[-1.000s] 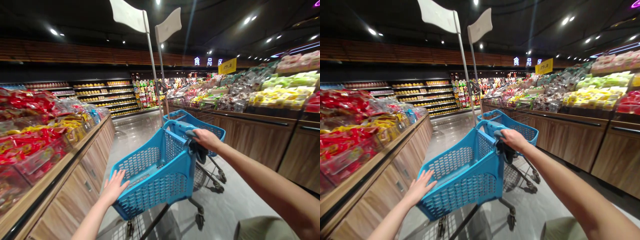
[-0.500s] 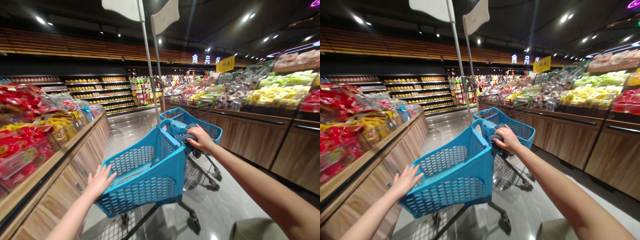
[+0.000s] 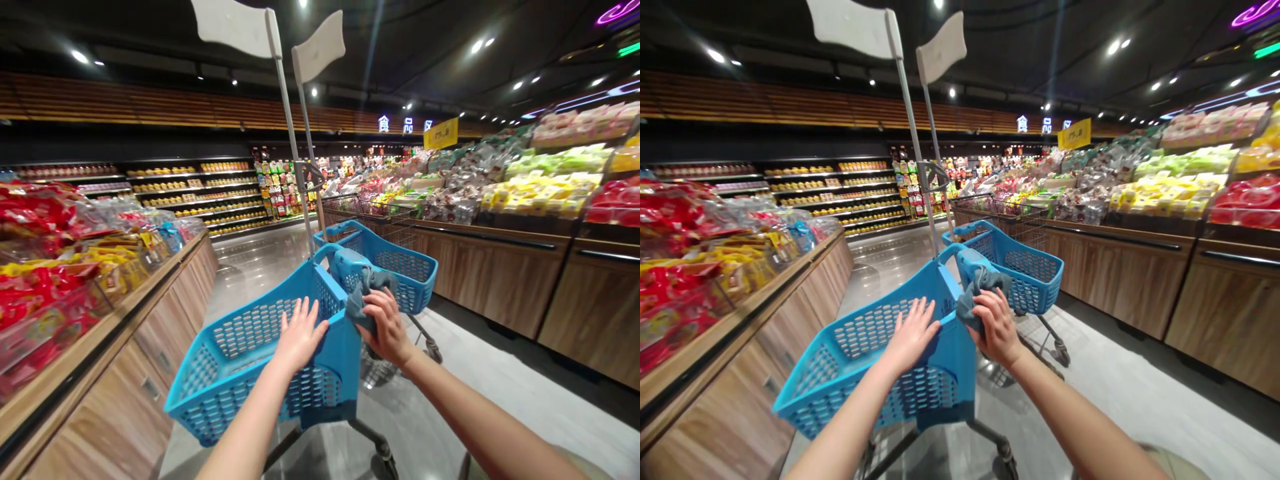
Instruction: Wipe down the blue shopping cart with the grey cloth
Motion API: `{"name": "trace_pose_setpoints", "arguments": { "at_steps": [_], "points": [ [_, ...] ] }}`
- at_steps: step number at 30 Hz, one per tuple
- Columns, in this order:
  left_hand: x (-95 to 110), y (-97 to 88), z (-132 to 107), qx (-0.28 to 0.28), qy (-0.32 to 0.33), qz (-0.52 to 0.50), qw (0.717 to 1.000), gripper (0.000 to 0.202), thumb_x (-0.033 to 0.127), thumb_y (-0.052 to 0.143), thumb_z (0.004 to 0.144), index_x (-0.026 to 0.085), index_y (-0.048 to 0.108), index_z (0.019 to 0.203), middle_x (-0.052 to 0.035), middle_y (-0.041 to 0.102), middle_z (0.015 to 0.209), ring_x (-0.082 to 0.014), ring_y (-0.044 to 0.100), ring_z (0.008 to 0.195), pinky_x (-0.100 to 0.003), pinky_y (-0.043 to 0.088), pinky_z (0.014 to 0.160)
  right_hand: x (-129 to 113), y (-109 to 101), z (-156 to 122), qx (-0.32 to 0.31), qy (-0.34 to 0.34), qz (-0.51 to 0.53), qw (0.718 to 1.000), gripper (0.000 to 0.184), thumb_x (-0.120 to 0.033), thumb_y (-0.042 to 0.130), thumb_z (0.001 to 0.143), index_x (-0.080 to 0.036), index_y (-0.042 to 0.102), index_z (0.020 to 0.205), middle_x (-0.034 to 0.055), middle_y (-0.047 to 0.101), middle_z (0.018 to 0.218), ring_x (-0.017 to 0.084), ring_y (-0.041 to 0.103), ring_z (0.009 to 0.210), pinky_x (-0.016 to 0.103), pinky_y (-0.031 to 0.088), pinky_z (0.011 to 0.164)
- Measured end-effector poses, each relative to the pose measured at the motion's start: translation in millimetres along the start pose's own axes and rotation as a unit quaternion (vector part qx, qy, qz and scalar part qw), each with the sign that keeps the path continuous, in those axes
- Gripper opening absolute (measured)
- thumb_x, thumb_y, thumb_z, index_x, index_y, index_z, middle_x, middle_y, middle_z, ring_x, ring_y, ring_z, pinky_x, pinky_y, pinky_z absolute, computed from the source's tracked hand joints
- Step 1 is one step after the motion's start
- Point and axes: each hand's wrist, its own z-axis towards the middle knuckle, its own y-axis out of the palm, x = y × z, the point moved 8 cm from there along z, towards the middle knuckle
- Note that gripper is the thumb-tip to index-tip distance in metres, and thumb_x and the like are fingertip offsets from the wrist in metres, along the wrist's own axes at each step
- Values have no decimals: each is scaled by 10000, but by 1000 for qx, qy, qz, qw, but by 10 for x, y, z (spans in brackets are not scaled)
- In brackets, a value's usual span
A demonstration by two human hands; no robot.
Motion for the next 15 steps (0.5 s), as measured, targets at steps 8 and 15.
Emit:
{"name": "trace_pose_setpoints", "arguments": {
  "at_steps": [8,15],
  "points": [
    [144,11,-179,-42,45,-21,998,657,665,189,936,302,452,1417,-27,197,1598,-291,61,1485,-672,98,1122,252,-41,101,119,82,0,990,293,-225,510,871,-226,465,1160,147,500,1344,312,446,1304,613,305,1091],
    [226,1,-272,-40,30,-43,998,698,678,217,926,262,384,1461,-57,206,1593,-303,63,1484,-677,106,1122,842,-91,360,219,273,76,934,305,-328,434,926,-180,501,1184,156,588,1154,301,549,1114,525,423,992]
  ]
}}
